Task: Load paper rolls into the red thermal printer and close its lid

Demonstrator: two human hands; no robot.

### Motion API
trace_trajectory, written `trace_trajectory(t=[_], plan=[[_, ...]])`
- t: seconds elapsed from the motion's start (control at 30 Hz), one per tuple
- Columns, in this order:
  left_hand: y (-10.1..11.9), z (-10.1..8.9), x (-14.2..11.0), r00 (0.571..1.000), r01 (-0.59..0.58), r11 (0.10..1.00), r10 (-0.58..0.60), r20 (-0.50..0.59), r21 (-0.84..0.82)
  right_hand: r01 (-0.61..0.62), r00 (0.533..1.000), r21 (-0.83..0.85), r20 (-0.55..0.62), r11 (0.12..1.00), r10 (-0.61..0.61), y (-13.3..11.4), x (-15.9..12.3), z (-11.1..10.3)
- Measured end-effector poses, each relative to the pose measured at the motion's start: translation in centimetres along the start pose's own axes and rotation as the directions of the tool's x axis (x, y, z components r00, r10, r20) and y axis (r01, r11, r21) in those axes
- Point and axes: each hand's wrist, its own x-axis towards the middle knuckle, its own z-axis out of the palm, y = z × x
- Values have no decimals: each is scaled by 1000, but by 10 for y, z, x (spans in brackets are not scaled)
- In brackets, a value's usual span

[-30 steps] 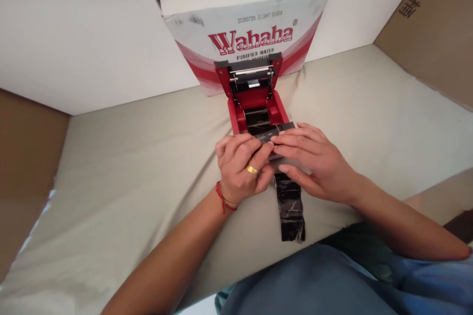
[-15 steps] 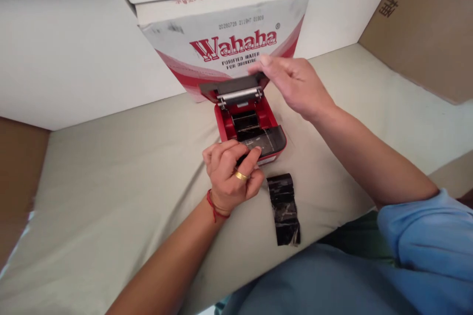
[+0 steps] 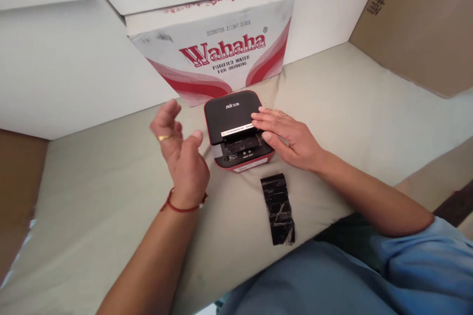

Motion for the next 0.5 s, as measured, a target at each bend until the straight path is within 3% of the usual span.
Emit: trace_trajectory(t=[0.03, 0.1, 0.2, 0.5], plan=[[-6, -1, 5, 999, 43, 994, -41, 14, -104, 18, 1000, 18, -15, 1000, -18, 1, 0, 1], [-16, -1, 10, 976, 171, 957, -132, 173, -235, 45, 998, 46, -44, 998, -43, 3, -1, 3], [-24, -1, 7, 934, 248, 922, -146, 326, -298, 56, 997, 67, -49, 996, -52, 5, -1, 4], [-15, 10, -4, 928, 258, 912, -142, 345, -319, 16, 999, -4, -41, 1000, -16, -5, -4, 4]])
